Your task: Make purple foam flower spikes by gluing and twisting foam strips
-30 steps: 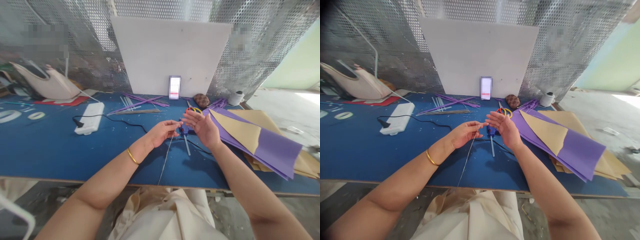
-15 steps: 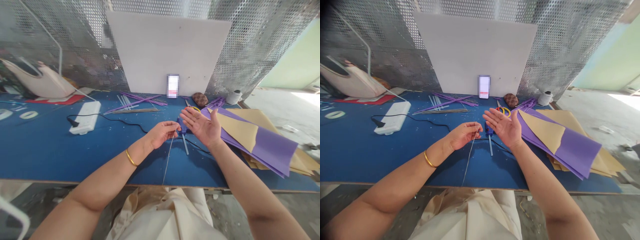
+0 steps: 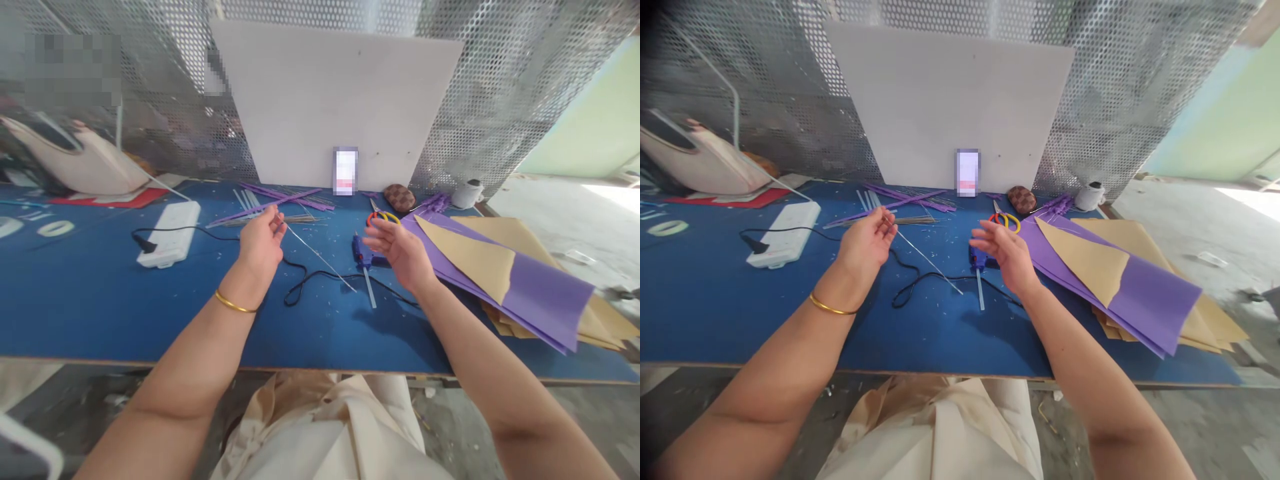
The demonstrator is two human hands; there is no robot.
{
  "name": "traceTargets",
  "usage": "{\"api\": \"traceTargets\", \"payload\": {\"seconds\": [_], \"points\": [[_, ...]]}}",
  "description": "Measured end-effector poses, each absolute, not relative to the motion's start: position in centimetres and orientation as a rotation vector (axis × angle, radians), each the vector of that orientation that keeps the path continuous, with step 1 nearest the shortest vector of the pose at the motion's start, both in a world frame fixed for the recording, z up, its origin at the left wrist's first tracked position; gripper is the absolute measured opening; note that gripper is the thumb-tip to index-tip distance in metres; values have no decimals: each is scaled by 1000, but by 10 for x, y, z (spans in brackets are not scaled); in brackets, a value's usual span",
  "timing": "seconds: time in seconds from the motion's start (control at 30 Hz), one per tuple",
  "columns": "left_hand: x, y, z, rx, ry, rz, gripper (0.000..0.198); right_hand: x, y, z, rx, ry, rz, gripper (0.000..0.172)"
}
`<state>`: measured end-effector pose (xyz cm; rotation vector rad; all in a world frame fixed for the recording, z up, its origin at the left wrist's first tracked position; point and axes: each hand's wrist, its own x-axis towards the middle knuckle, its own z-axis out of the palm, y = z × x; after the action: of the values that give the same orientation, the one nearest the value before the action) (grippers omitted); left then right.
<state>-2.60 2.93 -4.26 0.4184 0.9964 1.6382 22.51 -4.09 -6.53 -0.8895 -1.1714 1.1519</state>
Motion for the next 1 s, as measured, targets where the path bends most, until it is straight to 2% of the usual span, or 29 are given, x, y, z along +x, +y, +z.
{"api": "traceTargets", "payload": {"seconds": [0.07,0.13,0.27,0.33,0.5,0.73,0.87,0.93,1.0], "points": [[-19,24,-43,473,961,1571,17,224,-39,-69,-1011,-1166,976,29],[-7,15,-46,510,905,1461,15,222,-38,-72,-1059,-1194,957,22],[19,-6,-56,611,850,1349,3,213,-44,-74,-1080,-1362,1254,33],[29,-14,-61,662,839,1307,4,207,-48,-77,-1066,-1421,1438,39],[36,-20,-65,766,827,1311,8,196,-56,-81,-999,-1381,1701,32],[36,-19,-66,859,840,1294,11,192,-62,-80,-922,-1335,1752,22],[9,-3,-49,983,886,1138,27,200,-55,-77,-886,-1183,1643,19],[-17,6,-32,1038,941,1274,31,211,-48,-72,-879,-1043,1534,17],[-44,13,-14,1057,972,1507,22,223,-40,-68,-871,-919,1440,13]]}}
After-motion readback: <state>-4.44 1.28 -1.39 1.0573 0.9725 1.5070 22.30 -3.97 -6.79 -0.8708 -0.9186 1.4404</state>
